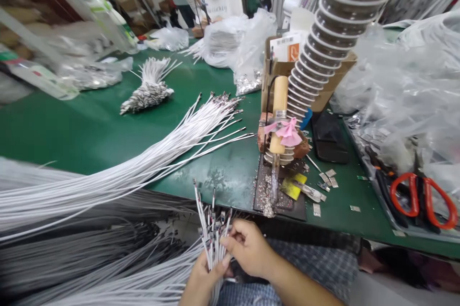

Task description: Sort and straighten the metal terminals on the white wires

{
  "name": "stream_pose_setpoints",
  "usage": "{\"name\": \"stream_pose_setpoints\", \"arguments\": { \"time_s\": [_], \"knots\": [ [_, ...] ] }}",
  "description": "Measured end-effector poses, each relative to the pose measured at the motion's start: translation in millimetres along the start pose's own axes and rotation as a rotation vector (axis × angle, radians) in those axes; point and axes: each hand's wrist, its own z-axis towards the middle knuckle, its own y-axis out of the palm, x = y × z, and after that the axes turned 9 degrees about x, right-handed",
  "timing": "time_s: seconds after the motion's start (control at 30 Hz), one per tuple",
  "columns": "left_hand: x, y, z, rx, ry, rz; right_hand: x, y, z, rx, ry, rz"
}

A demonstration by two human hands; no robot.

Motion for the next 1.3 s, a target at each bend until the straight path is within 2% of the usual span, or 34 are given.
{"name": "stream_pose_setpoints", "arguments": {
  "time_s": [0.1, 0.27, 0.57, 0.83, 1.07, 1.23, 1.3],
  "knots": [
    [0, -0.7, 2, 0.058, 0.045, -0.017, -5, -2, -2, -0.011, -0.024, 0.013],
    [0, -0.3, 1, 0.067, 0.049, -0.066, -9, -4, -4, -0.048, -0.054, -0.007],
    [7, 3.3, 0, 0.153, 0.004, -0.192, -8, -9, -4, 0.000, -0.095, -0.140],
    [6, -3.8, 7, 0.046, -0.052, -0.204, -6, -12, 1, 0.006, -0.090, 0.004],
    [-1, -5.4, 8, 0.018, -0.036, -0.200, -4, -9, 1, -0.013, -0.064, 0.103],
    [-4, -6.8, 8, -0.014, -0.043, -0.164, -4, -4, 1, 0.120, -0.088, -0.021],
    [-4, -6.6, 8, -0.017, -0.030, -0.142, -5, -3, 2, 0.131, -0.127, -0.074]
  ]
}}
